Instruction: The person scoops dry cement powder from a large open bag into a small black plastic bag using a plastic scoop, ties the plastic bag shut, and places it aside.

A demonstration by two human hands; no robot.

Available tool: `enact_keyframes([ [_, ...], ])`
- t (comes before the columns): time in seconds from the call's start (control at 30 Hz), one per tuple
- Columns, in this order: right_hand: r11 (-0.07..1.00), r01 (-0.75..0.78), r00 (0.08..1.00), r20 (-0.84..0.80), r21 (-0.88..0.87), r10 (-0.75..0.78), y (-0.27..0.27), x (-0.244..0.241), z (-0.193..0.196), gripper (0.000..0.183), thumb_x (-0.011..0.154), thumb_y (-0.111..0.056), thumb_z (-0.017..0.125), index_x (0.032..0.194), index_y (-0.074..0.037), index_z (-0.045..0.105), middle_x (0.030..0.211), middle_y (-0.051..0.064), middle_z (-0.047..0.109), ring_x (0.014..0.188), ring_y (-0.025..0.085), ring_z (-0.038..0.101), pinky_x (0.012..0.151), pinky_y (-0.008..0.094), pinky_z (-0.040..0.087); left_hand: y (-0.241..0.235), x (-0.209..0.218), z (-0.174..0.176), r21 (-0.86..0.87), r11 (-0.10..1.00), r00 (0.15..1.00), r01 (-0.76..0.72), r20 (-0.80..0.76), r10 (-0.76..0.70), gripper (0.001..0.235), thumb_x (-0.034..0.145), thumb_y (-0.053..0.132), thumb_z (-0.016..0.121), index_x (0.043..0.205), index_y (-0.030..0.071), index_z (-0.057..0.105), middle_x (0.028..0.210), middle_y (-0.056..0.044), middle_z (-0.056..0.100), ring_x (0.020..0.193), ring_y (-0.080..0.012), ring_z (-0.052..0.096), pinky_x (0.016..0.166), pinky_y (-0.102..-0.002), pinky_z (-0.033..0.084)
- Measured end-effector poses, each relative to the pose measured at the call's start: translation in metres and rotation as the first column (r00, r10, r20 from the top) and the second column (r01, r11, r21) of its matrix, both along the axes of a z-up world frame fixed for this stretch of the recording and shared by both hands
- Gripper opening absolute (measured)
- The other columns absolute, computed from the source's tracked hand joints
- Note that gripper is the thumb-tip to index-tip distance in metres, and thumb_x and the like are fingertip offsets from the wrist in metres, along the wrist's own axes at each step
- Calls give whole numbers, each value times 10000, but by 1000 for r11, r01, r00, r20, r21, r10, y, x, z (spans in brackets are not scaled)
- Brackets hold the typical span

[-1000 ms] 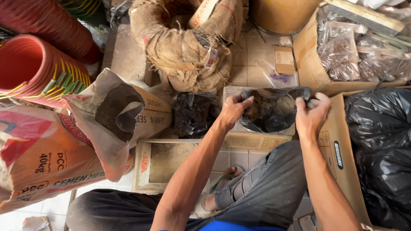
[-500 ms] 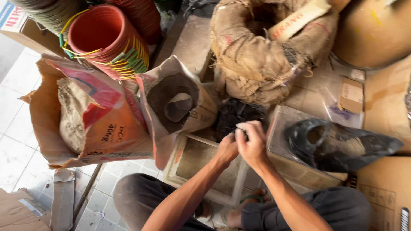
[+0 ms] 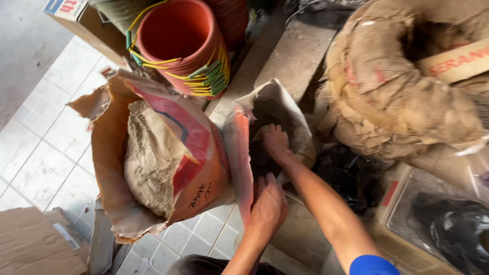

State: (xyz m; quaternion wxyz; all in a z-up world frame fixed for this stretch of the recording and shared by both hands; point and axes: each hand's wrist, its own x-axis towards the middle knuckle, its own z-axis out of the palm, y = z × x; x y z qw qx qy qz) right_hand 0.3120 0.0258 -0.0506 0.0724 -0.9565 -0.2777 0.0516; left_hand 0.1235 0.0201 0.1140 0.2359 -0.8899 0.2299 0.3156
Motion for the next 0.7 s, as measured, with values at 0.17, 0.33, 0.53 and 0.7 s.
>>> enact_keyframes([
  [0.17, 946, -224, 954, 252, 233, 163, -20, 14, 8, 184, 966, -153, 591, 1022, -259, 731, 1016, 58, 593, 878, 301, 628, 609, 401, 497, 20, 40, -120, -659, -403, -58, -636, -479, 876, 528, 1114, 415, 343, 1532, 103, 421, 1536, -189, 523, 1449, -403, 500, 1122, -656, 454],
  [0.33, 772, -576, 801, 376, 270, 466, -53, 5, 39, 173, 967, -244, 610, 798, -241, 645, 889, 26, 569, 867, 276, 602, 645, 409, 478, 21, 21, -200, -480, -583, -243, -656, -597, 765, 733, 1102, 649, 235, 1544, 122, 487, 1574, -162, 550, 1487, -366, 491, 1239, -585, 365],
  [0.53, 952, -61, 966, -223, 301, 133, -58, 27, 56, 1100, 840, -230, 855, 1719, -103, 206, 1476, 342, 489, 1284, 587, 582, 963, 680, 547, 54, 0, -202, -384, -741, -390, -551, -666, 636, 914, 968, 801, 354, 1545, 113, 523, 1588, -151, 550, 1515, -326, 464, 1265, -521, 301],
  [0.7, 924, 244, 698, -715, 293, 42, -50, 60, 40, 369, 768, -481, 813, 1088, -298, 819, 890, 70, 801, 972, 310, 768, 856, 463, 556, 66, -4, -194, -266, -868, -508, -420, -723, 468, 1112, 833, 952, 474, 1546, 103, 560, 1602, -140, 549, 1543, -286, 437, 1290, -457, 237],
])
